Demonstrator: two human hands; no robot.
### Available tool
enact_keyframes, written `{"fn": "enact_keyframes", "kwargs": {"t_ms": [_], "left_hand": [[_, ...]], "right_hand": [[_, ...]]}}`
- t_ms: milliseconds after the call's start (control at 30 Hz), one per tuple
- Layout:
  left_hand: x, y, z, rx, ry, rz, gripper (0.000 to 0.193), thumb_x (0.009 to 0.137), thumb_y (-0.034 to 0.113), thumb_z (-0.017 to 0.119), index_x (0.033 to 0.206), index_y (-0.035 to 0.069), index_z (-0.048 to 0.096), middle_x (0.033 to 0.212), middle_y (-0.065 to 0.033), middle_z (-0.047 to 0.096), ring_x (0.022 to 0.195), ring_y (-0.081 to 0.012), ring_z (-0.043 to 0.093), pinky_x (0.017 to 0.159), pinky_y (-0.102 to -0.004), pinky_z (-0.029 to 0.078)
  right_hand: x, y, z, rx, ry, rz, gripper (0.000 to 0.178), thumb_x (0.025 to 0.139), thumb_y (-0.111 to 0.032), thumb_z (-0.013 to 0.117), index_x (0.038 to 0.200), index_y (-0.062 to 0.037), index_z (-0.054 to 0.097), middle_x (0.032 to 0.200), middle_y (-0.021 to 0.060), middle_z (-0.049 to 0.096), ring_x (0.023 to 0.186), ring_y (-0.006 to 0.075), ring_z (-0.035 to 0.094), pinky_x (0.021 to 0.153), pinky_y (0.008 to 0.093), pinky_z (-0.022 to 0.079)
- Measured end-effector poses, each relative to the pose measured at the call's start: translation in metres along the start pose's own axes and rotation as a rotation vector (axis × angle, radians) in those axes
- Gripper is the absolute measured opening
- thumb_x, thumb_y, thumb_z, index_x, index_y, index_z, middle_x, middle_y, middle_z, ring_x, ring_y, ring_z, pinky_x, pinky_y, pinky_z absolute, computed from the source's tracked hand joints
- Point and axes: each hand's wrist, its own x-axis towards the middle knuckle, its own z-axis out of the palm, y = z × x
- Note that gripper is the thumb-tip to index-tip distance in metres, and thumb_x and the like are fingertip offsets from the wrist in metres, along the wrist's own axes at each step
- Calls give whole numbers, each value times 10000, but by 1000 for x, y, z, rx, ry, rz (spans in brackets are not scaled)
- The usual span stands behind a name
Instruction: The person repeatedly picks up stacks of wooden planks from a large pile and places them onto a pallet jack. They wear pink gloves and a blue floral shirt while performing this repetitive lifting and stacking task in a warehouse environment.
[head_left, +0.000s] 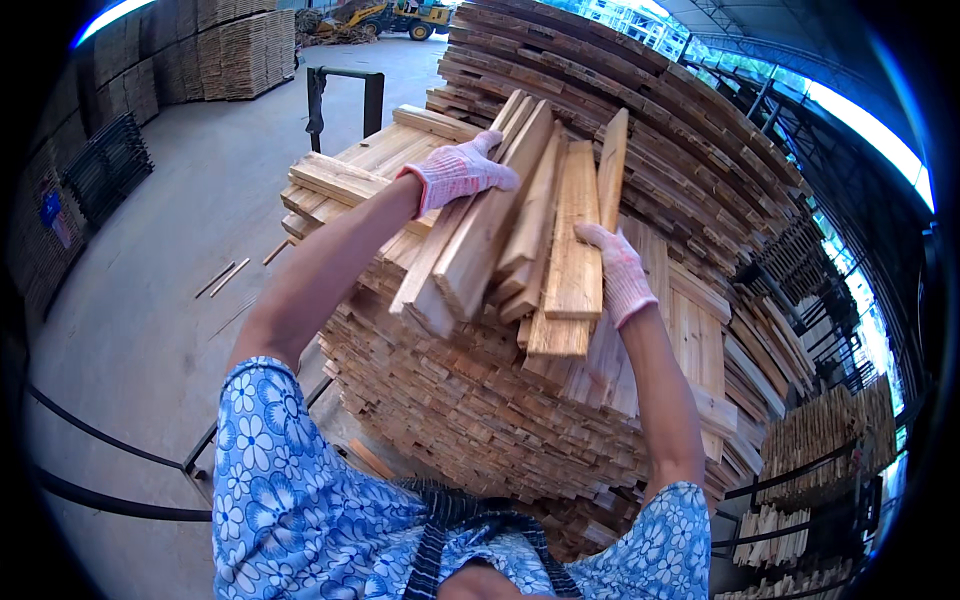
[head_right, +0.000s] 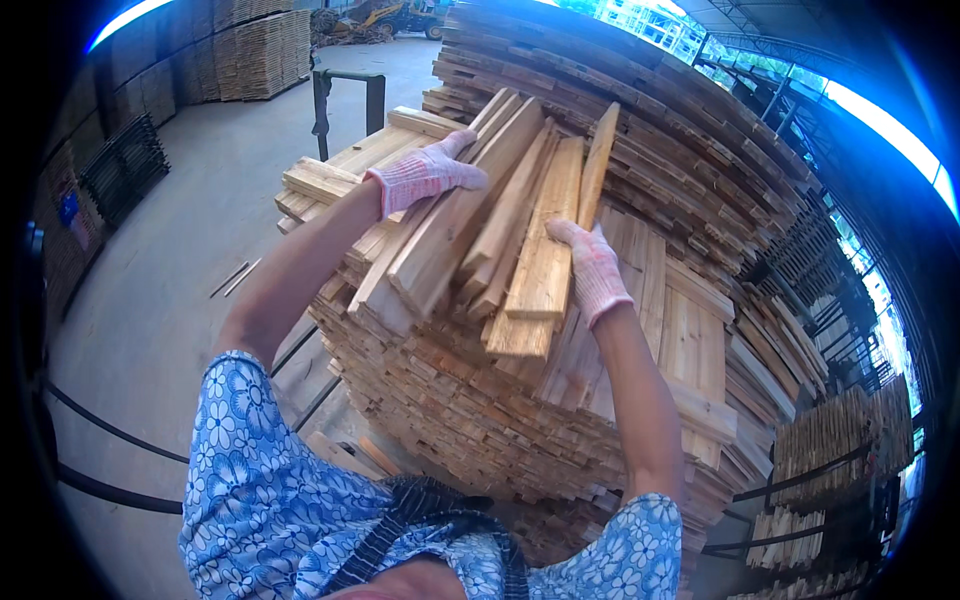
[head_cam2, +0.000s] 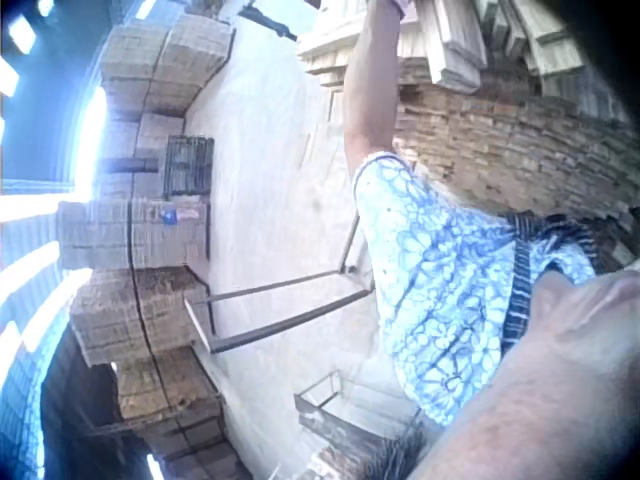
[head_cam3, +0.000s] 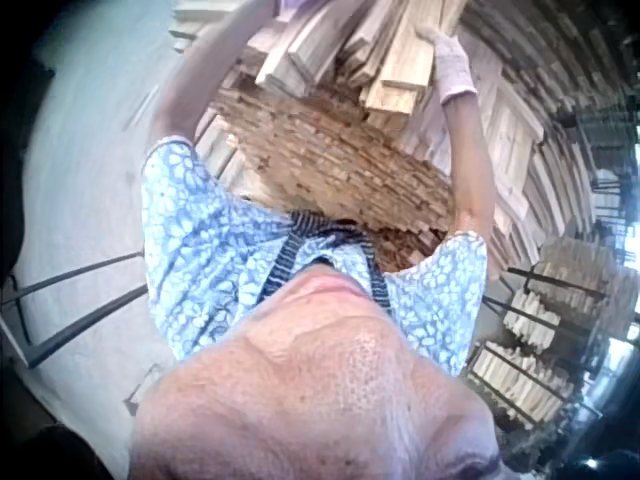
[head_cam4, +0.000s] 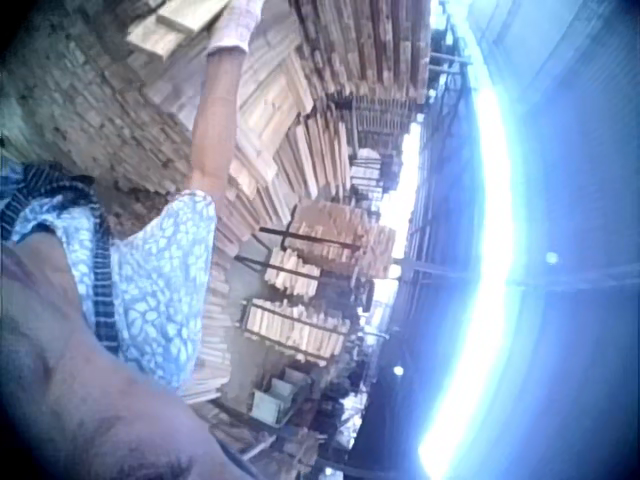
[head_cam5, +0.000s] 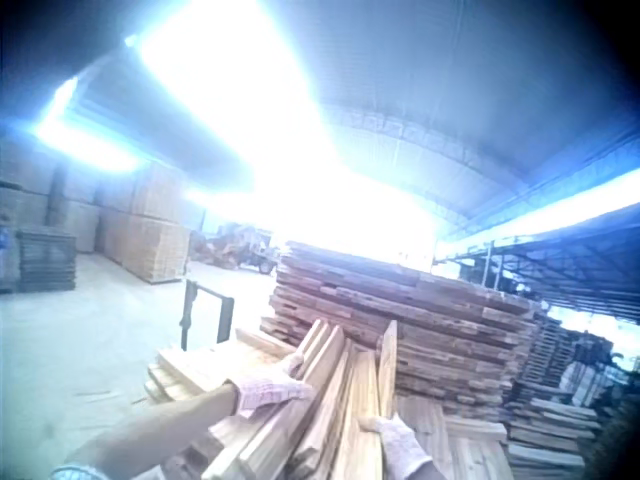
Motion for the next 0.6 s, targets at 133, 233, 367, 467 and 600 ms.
{"fn": "enact_keyframes", "kwargs": {"t_ms": [133, 233, 367, 467, 600], "left_hand": [[20, -48, -59, 594, -116, -239, 897, 801, 347, 687, 1605, 150, 344, 1218, -250, 697, 1122, -347, 684, 941, -436, 531], [8, -46, -61, 624, -111, -222, 911, 797, 366, 663, 1614, 141, 328, 1183, -293, 695, 1090, -384, 695, 929, -440, 532], [16, -69, -69, 607, -90, -148, 934, 793, 402, 680, 1616, 137, 325, 1202, -308, 686, 1127, -402, 681, 950, -436, 514], [3, -64, -57, 632, -32, -170, 892, 808, 363, 693, 1602, 145, 350, 1292, -262, 672, 1195, -378, 665, 996, -434, 520], [-3, -52, -64, 580, -73, -230, 849, 840, 368, 686, 1593, 147, 364, 1348, -271, 632, 1245, -390, 622, 1038, -424, 479]], "right_hand": [[23, 0, 57, 53, -43, 117, 450, 924, -232, 727, 1272, 22, 600, 1050, 170, 732, 870, 263, 759, 760, 396, 658], [-7, -15, 36, 119, 5, 135, 463, 926, -227, 733, 1277, 38, 588, 1049, 179, 733, 849, 258, 765, 715, 379, 668], [-75, -26, -4, 113, 76, 44, 492, 949, -225, 711, 1309, 72, 557, 1054, 204, 734, 845, 263, 771, 709, 370, 675], [-135, -31, -54, 28, 167, -32, 550, 940, -226, 718, 1364, 60, 514, 1140, 216, 709, 913, 255, 766, 706, 375, 672], [-149, -48, -99, -25, 172, 56, 655, 919, -176, 740, 1460, 11, 423, 1202, 193, 677, 943, 249, 752, 743, 381, 674]]}}
